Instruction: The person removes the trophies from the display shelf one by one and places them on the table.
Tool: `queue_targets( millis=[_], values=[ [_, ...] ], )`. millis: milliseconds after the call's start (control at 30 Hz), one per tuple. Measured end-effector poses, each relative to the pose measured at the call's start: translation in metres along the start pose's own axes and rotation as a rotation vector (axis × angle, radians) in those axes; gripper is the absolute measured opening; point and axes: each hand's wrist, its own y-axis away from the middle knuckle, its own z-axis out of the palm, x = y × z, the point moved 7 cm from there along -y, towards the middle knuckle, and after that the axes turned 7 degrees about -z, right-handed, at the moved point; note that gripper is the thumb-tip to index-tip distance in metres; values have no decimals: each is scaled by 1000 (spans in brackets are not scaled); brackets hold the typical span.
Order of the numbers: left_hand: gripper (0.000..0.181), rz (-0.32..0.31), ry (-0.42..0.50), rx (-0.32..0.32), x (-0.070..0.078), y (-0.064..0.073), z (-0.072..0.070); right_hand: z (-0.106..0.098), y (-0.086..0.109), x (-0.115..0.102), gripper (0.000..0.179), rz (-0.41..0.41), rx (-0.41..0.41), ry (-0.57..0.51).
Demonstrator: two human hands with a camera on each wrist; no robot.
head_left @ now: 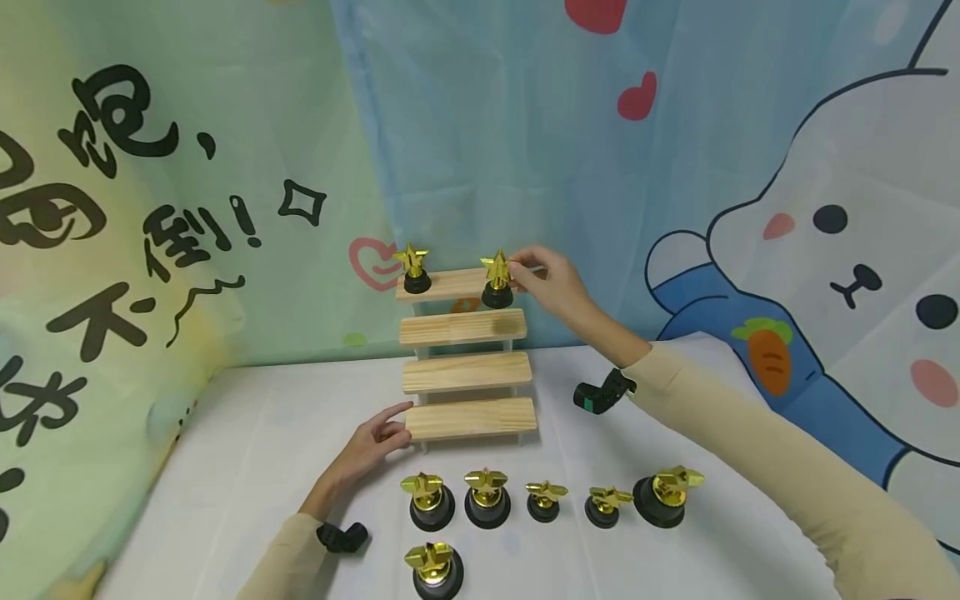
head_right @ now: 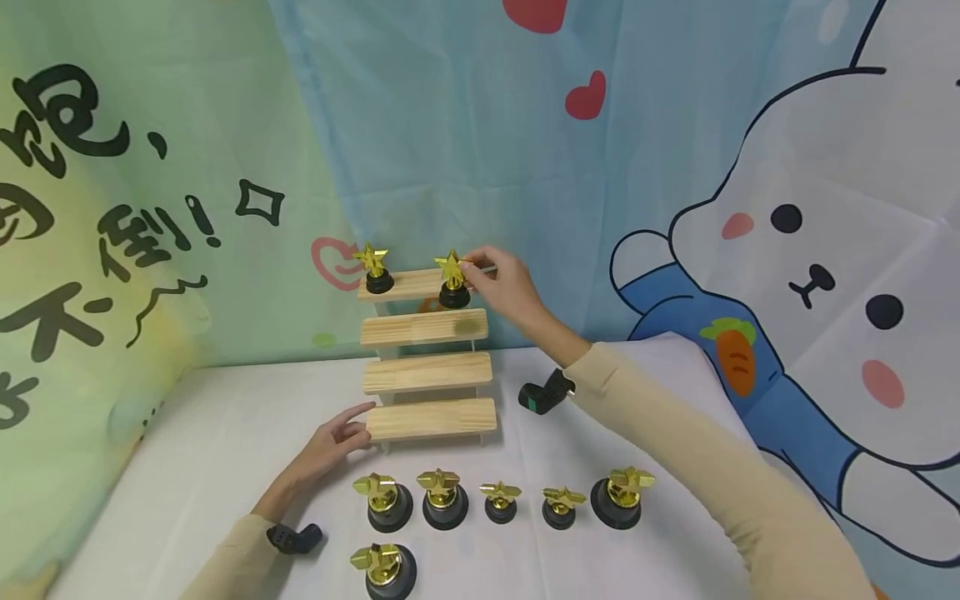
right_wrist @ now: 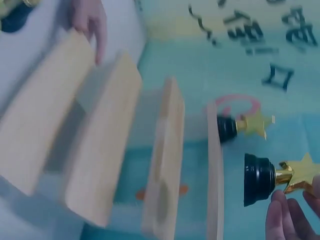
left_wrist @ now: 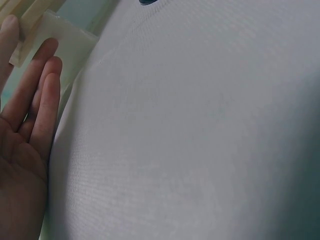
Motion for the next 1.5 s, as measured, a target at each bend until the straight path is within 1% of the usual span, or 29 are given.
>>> queue_targets(
  millis=[100, 333, 467, 633, 800, 1000, 1167, 1300, 1433, 1500],
  values=[
    [56, 2, 0, -6, 1, 0, -1, 3, 18, -9, 35, 39, -44, -44],
    [56, -10, 5, 11, 1, 1, -4, 15, 63, -28, 31, 79, -137, -96],
    [57, -12, -1, 2, 1, 1, -1, 23, 89, -36, 29, 88, -182, -128],
    [58, -28, -3, 12, 1, 2, 0, 31, 117, -41, 27, 73, -228, -173],
    [58, -23, -9, 14, 1, 2, 1, 41, 147, -42, 22, 90, -278, -183],
    [58, -22, -20, 20, -1, 2, 0, 52, 178, -40, 24, 140, -344, -195],
    [58, -51, -14, 28, -3, 1, 0, 60, 199, -39, 26, 176, -392, -246],
    [58, -65, -12, 27, -5, 1, -1, 67, 216, -35, 23, 202, -423, -265],
    [58, -57, -15, 25, -4, 1, -1, 75, 231, -26, 21, 237, -441, -283],
    [57, -52, -10, 23, -3, 1, -1, 80, 237, -22, 20, 236, -451, -295]
  ],
)
